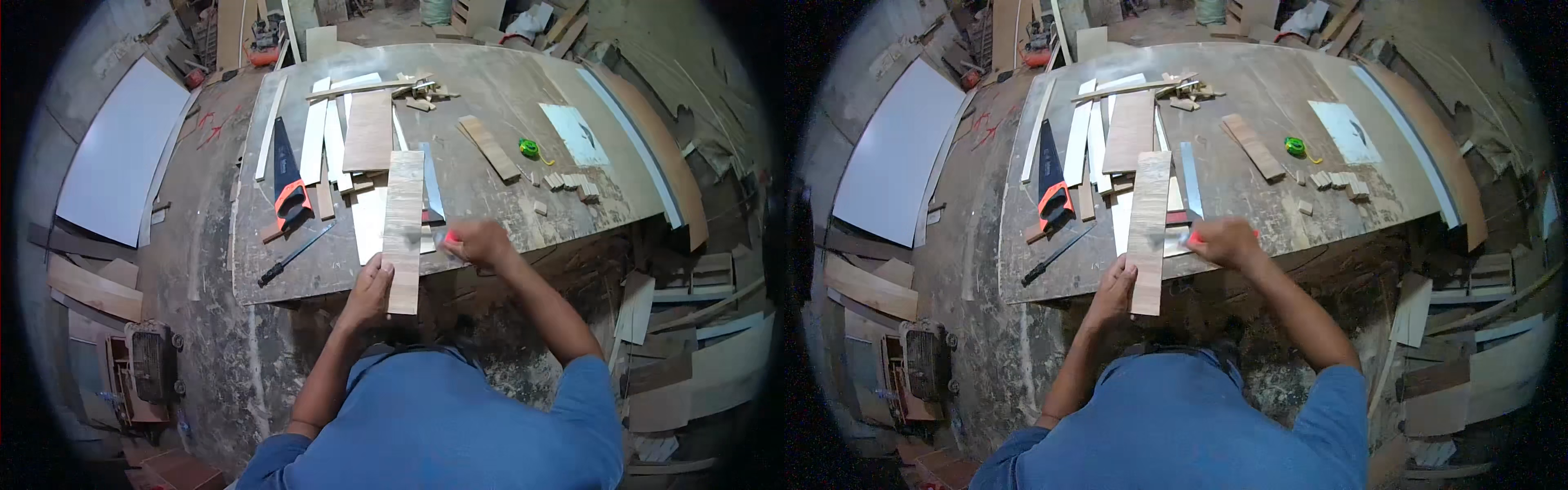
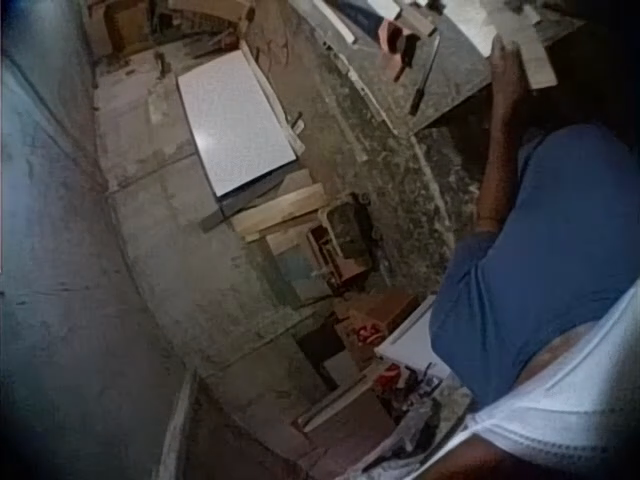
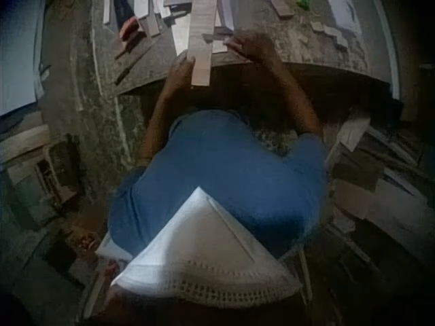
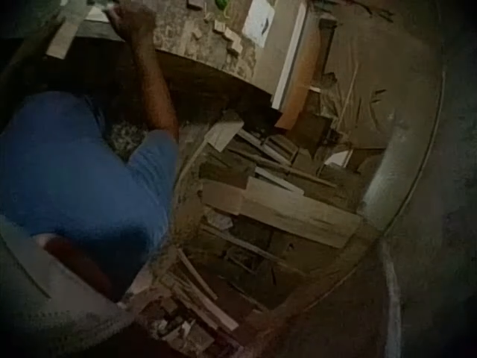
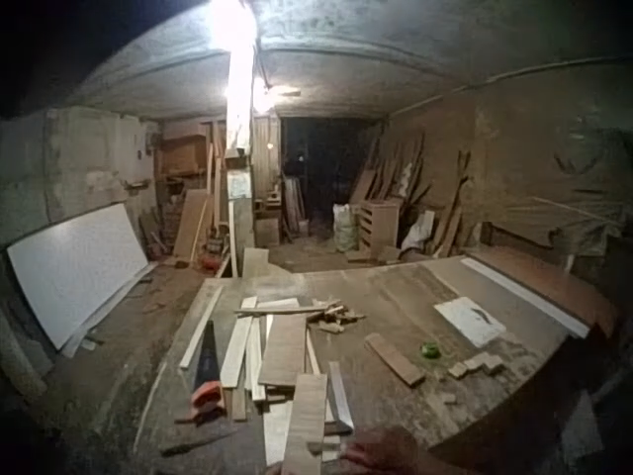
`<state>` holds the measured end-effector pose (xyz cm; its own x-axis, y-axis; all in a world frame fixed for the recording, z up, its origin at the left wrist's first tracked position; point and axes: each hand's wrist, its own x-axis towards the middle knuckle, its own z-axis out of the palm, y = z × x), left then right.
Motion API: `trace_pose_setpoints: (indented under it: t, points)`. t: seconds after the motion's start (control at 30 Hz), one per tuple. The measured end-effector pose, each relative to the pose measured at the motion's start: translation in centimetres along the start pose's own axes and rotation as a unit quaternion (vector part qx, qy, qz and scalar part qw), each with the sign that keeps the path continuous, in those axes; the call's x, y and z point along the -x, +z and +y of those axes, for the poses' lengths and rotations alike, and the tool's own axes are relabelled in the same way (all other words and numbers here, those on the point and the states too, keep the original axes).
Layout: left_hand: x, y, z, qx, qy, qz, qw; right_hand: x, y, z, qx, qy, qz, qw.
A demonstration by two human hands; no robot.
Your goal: Cutting or scoring a piece of wood using a utility knife and a square ruler.
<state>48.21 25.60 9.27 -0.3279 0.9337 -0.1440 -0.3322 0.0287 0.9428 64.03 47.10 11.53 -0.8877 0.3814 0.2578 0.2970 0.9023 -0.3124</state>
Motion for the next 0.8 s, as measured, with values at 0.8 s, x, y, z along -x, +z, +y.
trace_pose_setpoints:
  t: [0.8]
  points:
    - [-3.9, 6.0, -0.2, -0.065, -0.012, -0.015, 0.998, -1.0, -6.1, 5.4, 0.1, -0.053, -0.025, 0.993]
